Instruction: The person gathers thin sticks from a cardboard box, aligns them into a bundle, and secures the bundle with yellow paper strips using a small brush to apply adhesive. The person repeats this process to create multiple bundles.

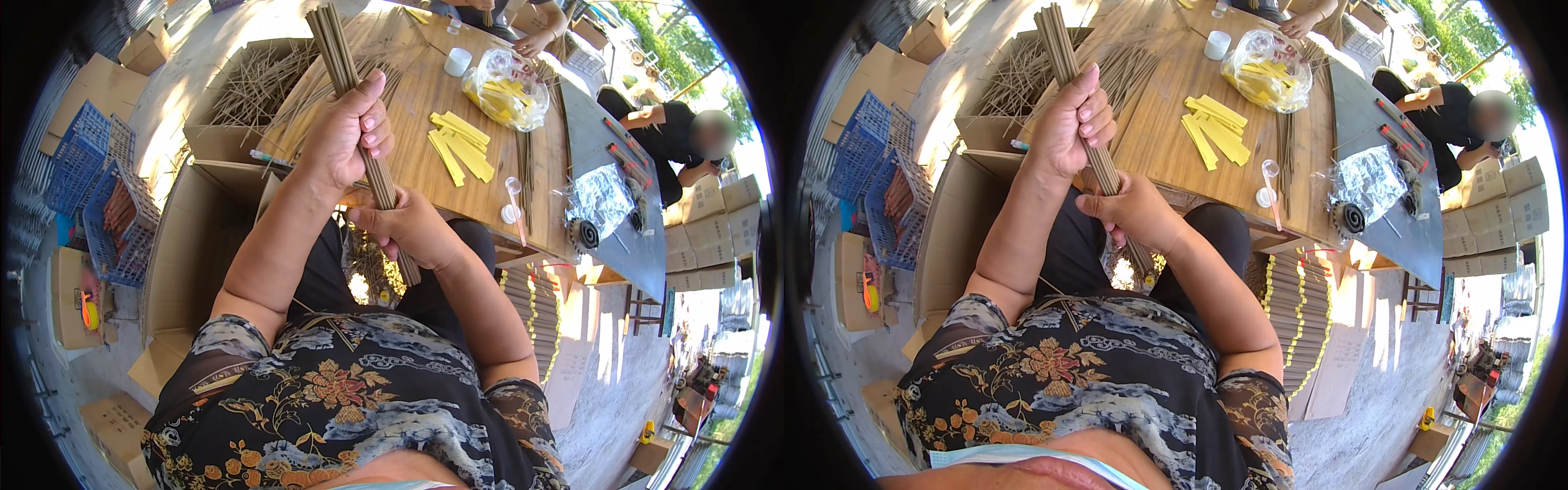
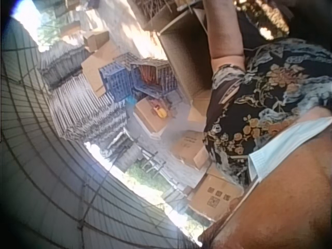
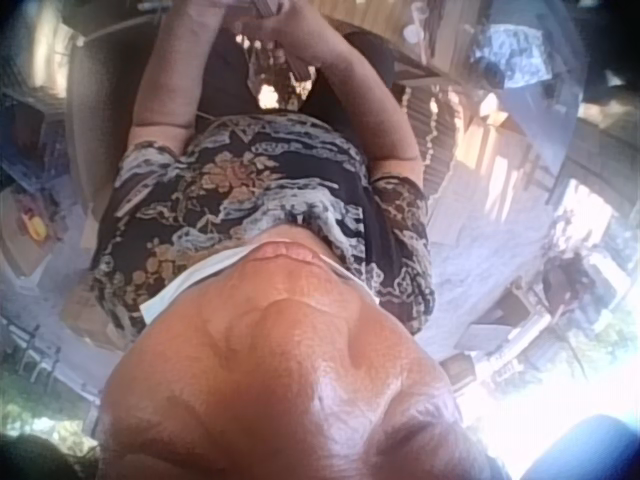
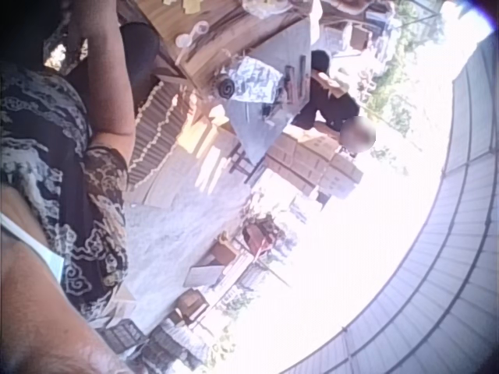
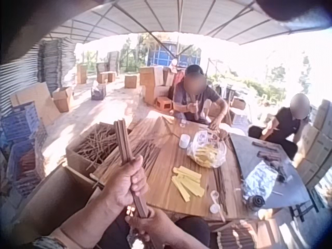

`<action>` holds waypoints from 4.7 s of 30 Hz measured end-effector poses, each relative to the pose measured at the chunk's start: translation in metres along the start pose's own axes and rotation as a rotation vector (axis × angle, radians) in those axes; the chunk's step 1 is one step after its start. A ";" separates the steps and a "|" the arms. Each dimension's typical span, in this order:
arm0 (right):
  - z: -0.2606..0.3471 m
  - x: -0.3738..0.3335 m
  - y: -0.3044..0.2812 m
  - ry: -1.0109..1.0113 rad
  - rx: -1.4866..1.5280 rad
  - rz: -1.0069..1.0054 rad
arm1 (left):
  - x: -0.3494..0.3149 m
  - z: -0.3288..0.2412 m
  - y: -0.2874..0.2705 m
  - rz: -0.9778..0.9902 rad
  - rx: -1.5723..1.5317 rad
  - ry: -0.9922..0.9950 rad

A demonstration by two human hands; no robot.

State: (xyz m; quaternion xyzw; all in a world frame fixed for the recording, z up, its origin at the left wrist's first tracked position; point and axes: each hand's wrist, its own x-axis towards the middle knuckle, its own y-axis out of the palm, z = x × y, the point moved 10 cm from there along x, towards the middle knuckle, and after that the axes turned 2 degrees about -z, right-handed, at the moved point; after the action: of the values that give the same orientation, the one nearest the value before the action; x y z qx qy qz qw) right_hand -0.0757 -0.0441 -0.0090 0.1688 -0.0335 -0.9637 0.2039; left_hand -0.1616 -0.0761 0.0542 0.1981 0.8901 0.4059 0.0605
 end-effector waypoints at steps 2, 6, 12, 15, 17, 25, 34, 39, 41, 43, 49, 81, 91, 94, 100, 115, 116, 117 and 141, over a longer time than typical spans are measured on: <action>0.006 -0.001 -0.004 -0.047 -0.044 -0.075 | 0.001 0.000 -0.006 -0.056 0.015 0.016; 0.005 0.001 -0.008 -0.045 -0.055 -0.092 | -0.002 0.001 -0.013 -0.198 0.058 0.057; 0.017 0.006 -0.019 -0.413 -0.334 -0.319 | -0.026 0.013 -0.006 -0.204 0.099 0.089; 0.019 -0.002 -0.009 -0.268 -0.265 -0.237 | -0.029 -0.001 0.010 -0.144 0.131 0.149; 0.005 -0.002 -0.006 -0.133 -0.256 -0.160 | -0.030 -0.026 0.020 -0.118 0.175 0.218; 0.008 -0.013 -0.048 -0.290 -0.296 -0.205 | -0.045 -0.091 0.053 0.061 0.600 0.218; 0.086 -0.031 -0.016 -0.661 0.575 -0.035 | -0.087 0.046 0.025 0.221 0.970 -0.452; 0.068 -0.029 -0.014 -0.693 0.738 -0.021 | -0.100 0.063 0.005 0.243 0.889 -0.667; 0.061 -0.025 -0.018 -0.645 0.790 -0.125 | -0.099 0.068 -0.009 0.230 0.919 -0.736; 0.058 -0.022 -0.029 -0.651 0.739 -0.247 | -0.086 0.059 -0.011 0.218 1.077 -0.537; 0.060 -0.023 -0.050 -0.684 0.742 -0.415 | -0.085 0.025 -0.003 -0.095 1.573 0.291; 0.056 -0.035 -0.046 -0.608 0.773 -0.327 | -0.079 0.070 0.005 0.235 1.239 -0.103; 0.058 -0.042 -0.067 -0.705 0.748 -0.529 | -0.079 0.049 0.016 -0.056 1.459 0.275; 0.061 -0.044 -0.064 -0.731 0.663 -0.518 | -0.071 0.061 0.005 0.043 1.271 0.270; 0.064 -0.037 -0.049 -0.660 0.720 -0.352 | -0.072 0.073 0.011 0.248 1.155 -0.029; 0.048 -0.033 -0.050 -0.577 0.795 -0.377 | -0.086 0.053 0.010 0.061 1.374 0.060; 0.047 -0.033 -0.051 -0.576 0.795 -0.393 | -0.086 0.054 0.007 0.061 1.385 0.089; 0.046 -0.032 -0.049 -0.574 0.794 -0.406 | -0.087 0.053 0.005 0.057 1.396 0.119; 0.049 -0.034 -0.054 -0.586 0.786 -0.474 | -0.100 0.042 0.018 0.148 1.341 0.308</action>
State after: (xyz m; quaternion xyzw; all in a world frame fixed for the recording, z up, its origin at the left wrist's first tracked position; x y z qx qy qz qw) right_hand -0.0835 0.0187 0.0403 -0.0405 -0.4077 -0.9049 -0.1154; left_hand -0.0537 -0.0760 0.0349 0.1931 0.9314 -0.2056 -0.2302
